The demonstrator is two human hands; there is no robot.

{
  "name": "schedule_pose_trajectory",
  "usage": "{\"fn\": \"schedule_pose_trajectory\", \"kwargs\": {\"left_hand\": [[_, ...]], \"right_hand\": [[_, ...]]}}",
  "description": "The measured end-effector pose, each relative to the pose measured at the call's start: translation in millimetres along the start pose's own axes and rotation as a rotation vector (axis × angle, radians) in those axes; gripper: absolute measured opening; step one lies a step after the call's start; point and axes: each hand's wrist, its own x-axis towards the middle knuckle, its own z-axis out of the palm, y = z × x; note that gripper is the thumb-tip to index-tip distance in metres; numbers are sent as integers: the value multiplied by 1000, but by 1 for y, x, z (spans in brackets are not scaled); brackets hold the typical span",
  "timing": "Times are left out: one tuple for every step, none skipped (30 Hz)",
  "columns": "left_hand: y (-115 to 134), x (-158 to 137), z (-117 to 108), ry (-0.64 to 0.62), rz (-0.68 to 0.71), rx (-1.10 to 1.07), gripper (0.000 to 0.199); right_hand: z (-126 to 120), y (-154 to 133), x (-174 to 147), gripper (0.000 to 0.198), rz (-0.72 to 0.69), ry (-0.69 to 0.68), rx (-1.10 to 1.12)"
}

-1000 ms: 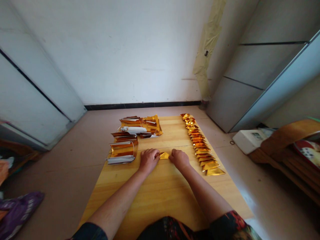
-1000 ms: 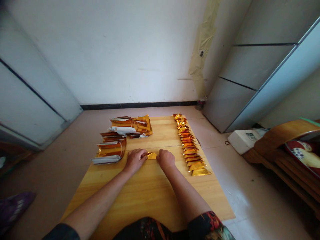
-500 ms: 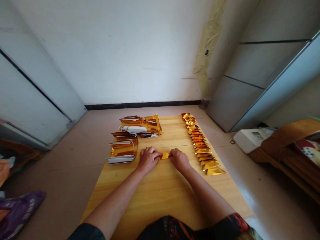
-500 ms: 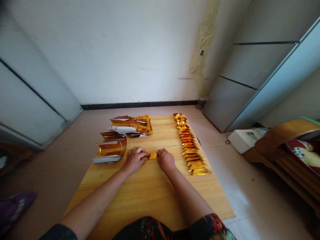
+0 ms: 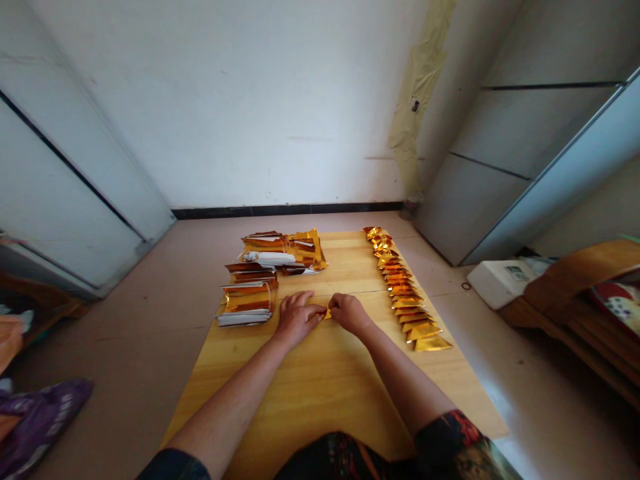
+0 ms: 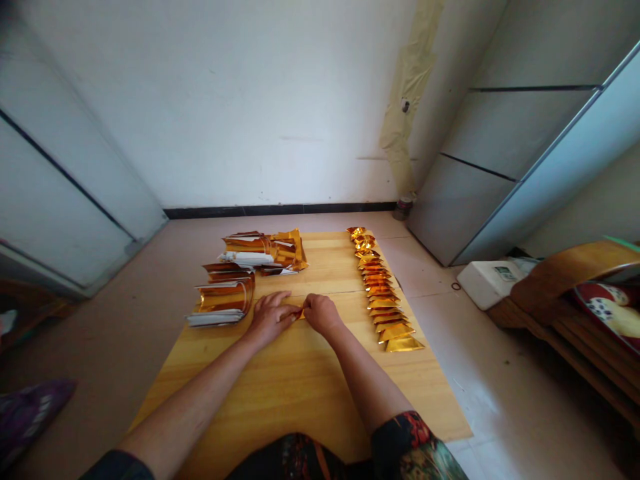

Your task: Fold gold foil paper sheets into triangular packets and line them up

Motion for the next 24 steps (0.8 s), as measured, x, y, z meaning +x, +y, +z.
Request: {"fn": "schedule_pose_trajectory", "kwargs": {"left_hand": [[-1, 0, 0, 4, 3, -4, 19], [-1, 0, 1, 6, 7, -7, 19], [-2, 1, 1, 4, 10, -8, 20], [-2, 1, 1, -2, 11, -5, 21], [-2, 0, 0, -13, 11, 1, 22], [-2, 0, 0, -25, 9, 10, 23], [-3, 0, -1, -40, 6, 19, 24], [-3, -1, -1, -57, 2, 27, 26], [-3, -2, -2, -74, -3, 34, 28], [-4, -3, -3, -90, -8, 39, 31], [-4, -3, -3, -105, -13, 41, 34], [-5, -4, -4, -118, -18, 41, 37], [-6, -5, -4, -128, -23, 40, 39], [-6, -5, -5, -135, -27, 37, 41], [-6, -6, -5, -139, -31, 34, 42], [-6, -6, -5, -143, -34, 32, 43], [-6, -6, -6, -147, -37, 33, 43], [-6, -6, -6, -150, -40, 37, 43], [-5, -6, -6, -156, -41, 45, 43], [-5, -6, -7, -163, -42, 57, 43], [-4, -6, -7, -172, -43, 71, 42], [-3, -5, -8, -181, -44, 85, 42], [-3, -5, -8, -189, -45, 97, 42], [-3, -5, -8, -195, -47, 107, 42]], "right_hand": [[2, 0, 1, 24, 18, 2, -7], [5, 0, 2, 24, 33, 6, -20], [6, 0, 3, 24, 40, 9, -31], [8, 1, 4, 25, 39, 9, -39], [9, 1, 5, 25, 34, 5, -44], [9, 2, 5, 25, 29, -1, -46], [10, 3, 6, 25, 24, -5, -46], [10, 4, 6, 24, 19, -6, -44], [10, 5, 7, 24, 14, -5, -39], [11, 6, 7, 23, 11, -4, -34], [11, 7, 7, 22, 10, -4, -29], [12, 8, 7, 20, 15, -2, -24], [13, 8, 7, 18, 25, -3, -20], [13, 7, 6, 16, 38, -3, -20], [14, 6, 5, 15, 53, 0, -22], [14, 4, 4, 15, 70, 3, -27], [13, 1, 2, 17, 85, 8, -36], [13, -3, 1, 21, 99, 12, -49], [13, -6, -1, 25, 109, 18, -64], [13, -10, -2, 29, 119, 27, -81], [13, -14, -3, 33, 129, 37, -98], [13, -18, -4, 36, 141, 46, -115], [13, -21, -5, 38, 154, 53, -129], [14, -23, -6, 39, 168, 57, -139]]}}
